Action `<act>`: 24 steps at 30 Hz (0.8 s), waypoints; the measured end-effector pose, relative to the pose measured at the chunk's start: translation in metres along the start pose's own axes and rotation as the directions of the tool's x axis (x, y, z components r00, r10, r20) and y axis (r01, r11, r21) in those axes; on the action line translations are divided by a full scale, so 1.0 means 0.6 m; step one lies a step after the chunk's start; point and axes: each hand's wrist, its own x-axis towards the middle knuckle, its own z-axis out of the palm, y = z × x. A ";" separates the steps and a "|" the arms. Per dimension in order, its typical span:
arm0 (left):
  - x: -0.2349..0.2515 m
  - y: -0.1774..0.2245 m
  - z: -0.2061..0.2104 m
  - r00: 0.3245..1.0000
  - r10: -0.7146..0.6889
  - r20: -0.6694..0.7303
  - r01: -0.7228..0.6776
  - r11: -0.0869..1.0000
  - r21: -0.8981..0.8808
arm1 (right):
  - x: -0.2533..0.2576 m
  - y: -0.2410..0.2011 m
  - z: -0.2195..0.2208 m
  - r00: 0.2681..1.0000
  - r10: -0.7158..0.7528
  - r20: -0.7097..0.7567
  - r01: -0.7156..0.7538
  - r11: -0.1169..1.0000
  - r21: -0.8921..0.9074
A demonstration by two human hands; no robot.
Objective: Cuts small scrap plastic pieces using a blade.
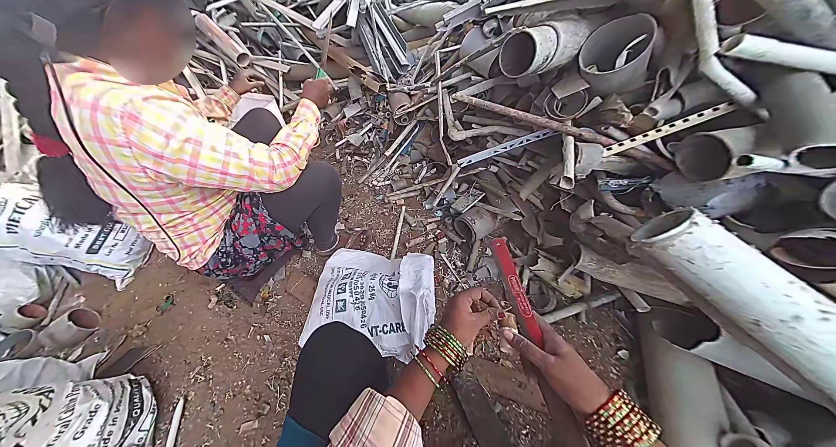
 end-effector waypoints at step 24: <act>-0.002 -0.007 0.011 0.978 0.156 -0.137 -0.164 0.985 -0.050 | 0.006 -0.019 -0.019 0.990 -0.032 0.138 0.031 0.999 0.007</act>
